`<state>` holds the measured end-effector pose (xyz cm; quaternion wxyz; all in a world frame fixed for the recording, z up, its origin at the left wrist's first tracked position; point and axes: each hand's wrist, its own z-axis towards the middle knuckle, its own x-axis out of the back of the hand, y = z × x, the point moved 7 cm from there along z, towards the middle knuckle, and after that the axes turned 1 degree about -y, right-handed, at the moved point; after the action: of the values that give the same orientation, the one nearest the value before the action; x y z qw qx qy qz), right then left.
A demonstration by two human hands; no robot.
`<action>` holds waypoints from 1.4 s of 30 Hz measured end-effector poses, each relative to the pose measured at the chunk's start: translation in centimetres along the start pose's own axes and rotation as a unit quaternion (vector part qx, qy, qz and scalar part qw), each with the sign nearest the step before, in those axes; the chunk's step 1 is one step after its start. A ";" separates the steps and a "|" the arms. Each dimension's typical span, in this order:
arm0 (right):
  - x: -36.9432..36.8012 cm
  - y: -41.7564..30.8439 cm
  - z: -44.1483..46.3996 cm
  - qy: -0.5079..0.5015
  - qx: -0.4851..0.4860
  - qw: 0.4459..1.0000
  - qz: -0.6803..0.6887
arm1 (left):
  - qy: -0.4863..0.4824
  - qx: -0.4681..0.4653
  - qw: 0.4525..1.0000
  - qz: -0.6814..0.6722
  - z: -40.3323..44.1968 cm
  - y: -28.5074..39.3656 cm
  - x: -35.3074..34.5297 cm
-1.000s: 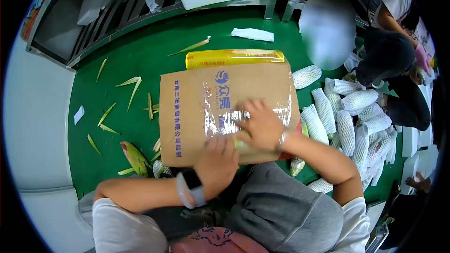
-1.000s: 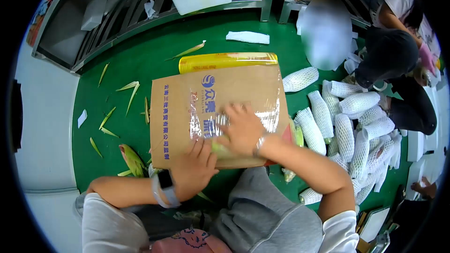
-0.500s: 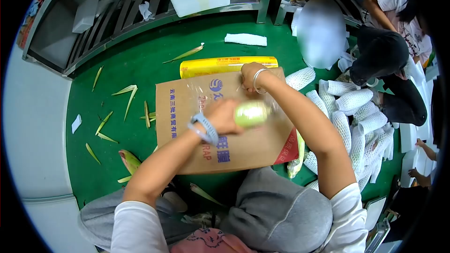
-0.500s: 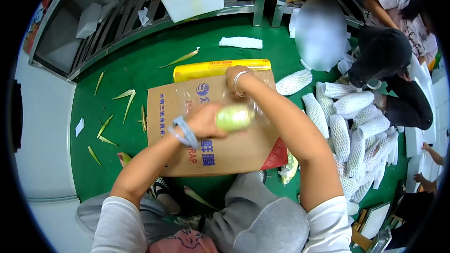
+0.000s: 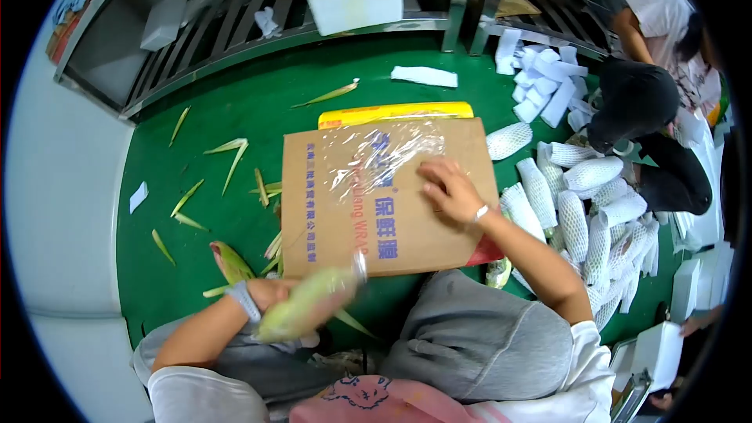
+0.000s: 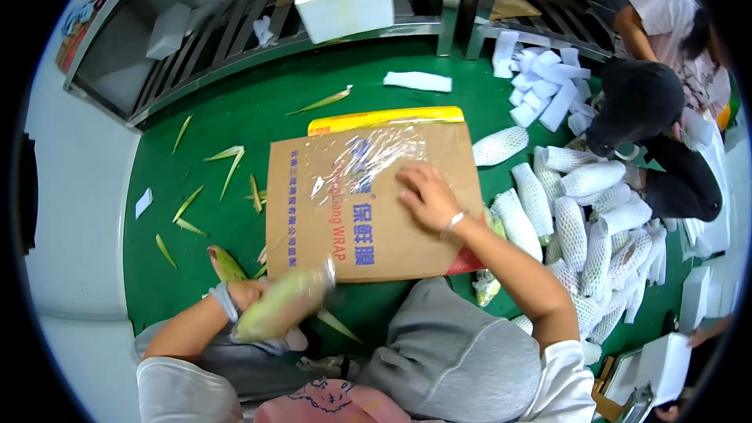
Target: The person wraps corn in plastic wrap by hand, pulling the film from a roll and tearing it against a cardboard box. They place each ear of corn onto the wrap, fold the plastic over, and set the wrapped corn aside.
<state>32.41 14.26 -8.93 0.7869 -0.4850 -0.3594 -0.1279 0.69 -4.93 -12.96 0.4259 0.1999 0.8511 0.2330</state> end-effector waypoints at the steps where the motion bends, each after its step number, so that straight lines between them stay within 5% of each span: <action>1: -1.0 -2.2 -0.9 -0.028 0.004 0.999 0.041 | -0.114 -0.098 0.969 -0.194 1.8 3.1 -2.8; 2: -2.8 -4.4 -1.5 -0.080 -0.006 0.985 0.153 | -0.113 -0.195 0.958 -0.178 2.3 7.0 -4.4; 3: -4.2 -7.2 -2.0 -0.157 -0.062 0.946 0.277 | 0.033 -0.188 0.951 -0.244 3.0 5.0 -0.3; 5: -8.8 -10.6 -3.7 -0.268 -0.107 0.836 0.466 | 0.192 -0.304 0.925 -0.121 4.2 9.8 -0.7; 6: -9.2 -13.4 -3.4 -0.280 -0.086 0.766 0.572 | 0.191 -0.341 0.912 -0.123 5.0 11.6 -2.5; 8: -11.2 -14.3 -4.8 -0.339 -0.207 0.624 0.673 | 0.176 -0.422 0.873 -0.168 6.6 12.3 -3.3; 10: -10.5 -15.2 -6.0 -0.415 -0.261 0.545 0.681 | 0.190 -0.441 0.873 -0.085 6.4 13.6 -4.4; 11: -10.5 -14.9 -5.9 -0.413 -0.264 0.545 0.680 | 0.208 -0.459 0.864 -0.005 5.9 14.4 -5.4; 13: -9.2 -12.0 -4.3 -0.329 -0.172 0.823 0.431 | 0.355 -0.431 0.823 0.109 4.0 14.5 -4.5; 14: -8.7 -11.4 -4.4 -0.313 -0.192 0.828 0.423 | 0.432 -0.477 0.762 0.070 3.1 13.6 -4.1; 15: -6.6 -10.6 -3.5 -0.192 -0.134 0.942 0.239 | 0.430 -0.520 0.737 -0.037 2.9 14.0 -5.4; 16: -4.2 -10.7 -3.2 -0.072 -0.073 0.994 0.030 | 0.432 -0.555 0.710 -0.013 2.5 14.6 -6.5; 17: -3.3 -10.0 -3.5 -0.066 -0.103 0.992 0.017 | 0.440 -0.568 0.695 0.034 2.1 14.8 -6.9; 19: 0.7 -12.3 -3.2 0.106 0.087 0.979 -0.150 | 0.479 -0.583 0.653 -0.066 1.7 14.9 -7.6; 21: 1.7 -12.8 -4.1 0.126 0.099 0.969 -0.189 | 0.495 -0.569 0.653 -0.077 0.7 14.7 -6.8; 23: 2.3 -13.3 -4.4 0.145 0.131 0.957 -0.216 | 0.561 -0.341 0.704 0.272 1.1 16.3 -7.5; 25: 2.2 -14.8 -5.5 0.152 0.224 0.920 -0.284 | 0.508 -0.114 0.733 0.438 3.8 16.8 -8.3; 27: 3.2 -14.7 -5.6 0.137 0.254 0.911 -0.294 | 0.404 -0.217 0.728 0.510 7.4 14.4 -7.6; 29: 3.2 -10.4 -8.2 0.127 0.179 0.947 -0.233 | 0.292 -0.132 0.851 0.416 8.5 13.9 -7.1; 30: 3.8 -9.0 -9.3 0.175 0.176 0.958 -0.143 | 0.311 -0.137 0.891 0.300 6.5 13.9 -5.3; 31: 4.7 -7.1 -11.2 0.203 0.023 0.951 -0.232 | 0.353 -0.236 0.895 0.135 3.4 13.8 -1.4; 33: 7.9 -4.3 -14.4 0.262 -0.189 0.905 -0.275 | 0.665 -0.415 0.621 0.005 -6.9 12.3 6.1; 34: 9.0 0.0 -19.4 0.289 -0.338 0.860 -0.252 | 0.839 -0.315 0.434 0.094 -12.4 8.2 10.3; 35: 10.1 0.7 -21.5 0.305 -0.381 0.836 -0.253 | 0.917 -0.192 0.220 0.271 -15.6 4.7 12.0; 36: 11.2 1.3 -22.9 0.326 -0.423 0.805 -0.258 | 0.946 -0.049 0.165 0.275 -17.3 -1.7 16.5; 37: 11.6 2.2 -23.9 0.329 -0.422 0.806 -0.254 | 0.922 0.161 0.338 0.103 -17.0 -4.4 16.6; 38: 11.8 3.4 -25.2 0.291 -0.463 0.795 -0.261 | 0.882 0.320 0.342 0.058 -17.2 -10.8 19.3; 39: 12.1 4.7 -26.5 0.254 -0.504 0.780 -0.268 | 0.825 0.362 0.433 0.029 -16.2 -12.8 20.0; 40: 11.7 6.5 -27.7 0.224 -0.524 0.787 -0.236 | 0.822 0.357 0.442 0.037 -15.9 -14.4 20.1; 42: 10.7 10.4 -29.5 0.169 -0.423 0.822 -0.342 | 0.822 0.230 0.521 -0.017 -15.0 -17.4 22.2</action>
<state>58.77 -4.18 -16.51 0.4585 -0.5872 -0.2743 -0.6081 -26.41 -10.45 -28.97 -0.5195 -0.0040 0.8505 0.0821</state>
